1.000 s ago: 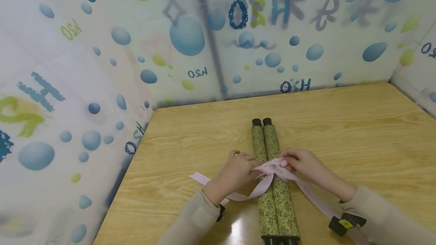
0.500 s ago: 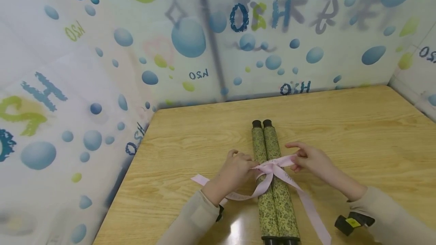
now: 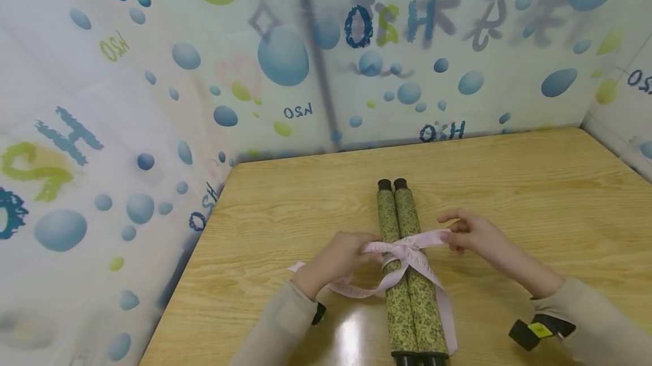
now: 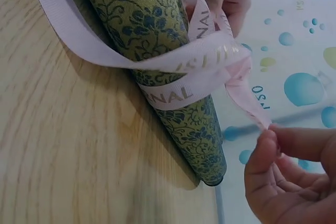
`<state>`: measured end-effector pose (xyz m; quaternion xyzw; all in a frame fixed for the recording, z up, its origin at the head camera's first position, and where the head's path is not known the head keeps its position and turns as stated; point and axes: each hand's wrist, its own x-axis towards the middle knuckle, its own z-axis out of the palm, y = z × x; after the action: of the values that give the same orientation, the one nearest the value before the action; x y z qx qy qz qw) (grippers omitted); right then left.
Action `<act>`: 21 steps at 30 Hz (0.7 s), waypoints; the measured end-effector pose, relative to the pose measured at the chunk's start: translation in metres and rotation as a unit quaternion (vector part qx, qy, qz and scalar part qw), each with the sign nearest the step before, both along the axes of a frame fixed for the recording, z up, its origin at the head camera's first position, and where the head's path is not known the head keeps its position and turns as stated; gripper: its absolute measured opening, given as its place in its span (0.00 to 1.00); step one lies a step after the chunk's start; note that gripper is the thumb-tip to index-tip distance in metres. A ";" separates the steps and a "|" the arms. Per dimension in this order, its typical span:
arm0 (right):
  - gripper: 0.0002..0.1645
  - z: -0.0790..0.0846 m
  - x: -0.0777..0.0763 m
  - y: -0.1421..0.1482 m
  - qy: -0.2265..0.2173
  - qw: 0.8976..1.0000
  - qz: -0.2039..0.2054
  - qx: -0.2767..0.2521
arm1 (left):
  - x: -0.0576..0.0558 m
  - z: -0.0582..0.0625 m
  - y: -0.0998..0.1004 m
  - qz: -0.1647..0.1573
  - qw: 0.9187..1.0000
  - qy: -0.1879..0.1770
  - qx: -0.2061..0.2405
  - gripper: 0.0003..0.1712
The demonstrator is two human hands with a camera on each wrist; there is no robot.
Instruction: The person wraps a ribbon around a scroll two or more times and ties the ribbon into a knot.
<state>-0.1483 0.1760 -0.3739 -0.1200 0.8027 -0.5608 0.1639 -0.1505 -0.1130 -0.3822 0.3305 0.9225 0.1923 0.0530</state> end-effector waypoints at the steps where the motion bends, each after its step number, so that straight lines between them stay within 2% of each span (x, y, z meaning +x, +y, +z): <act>1: 0.31 0.000 0.000 0.001 -0.001 1.000 -0.002 -0.006 | -0.002 -0.001 -0.004 0.006 0.999 -0.044 0.027 0.22; 4: 0.34 0.001 0.001 0.007 -0.006 1.000 -0.005 -0.020 | -0.010 0.000 -0.018 0.029 0.987 -0.140 0.078 0.22; 9: 0.33 -0.001 0.002 0.015 -0.027 0.999 -0.010 -0.023 | -0.019 0.005 -0.040 0.049 0.966 -0.225 0.121 0.16; 15: 0.32 -0.004 0.004 0.021 -0.036 0.999 -0.027 -0.019 | -0.020 0.006 -0.046 0.037 0.949 -0.276 0.150 0.15; 18: 0.31 -0.004 0.004 0.023 -0.031 0.999 -0.041 -0.017 | -0.019 0.003 -0.049 0.040 0.940 -0.306 0.144 0.12; 21: 0.29 -0.005 0.004 0.027 -0.022 0.998 -0.052 -0.008 | -0.017 0.000 -0.058 0.054 0.943 -0.307 0.118 0.11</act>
<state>-0.1443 0.2027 -0.3787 -0.0664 0.7995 -0.5776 0.1512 -0.1676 -0.1709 -0.3821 0.2091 0.8486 0.3946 0.2836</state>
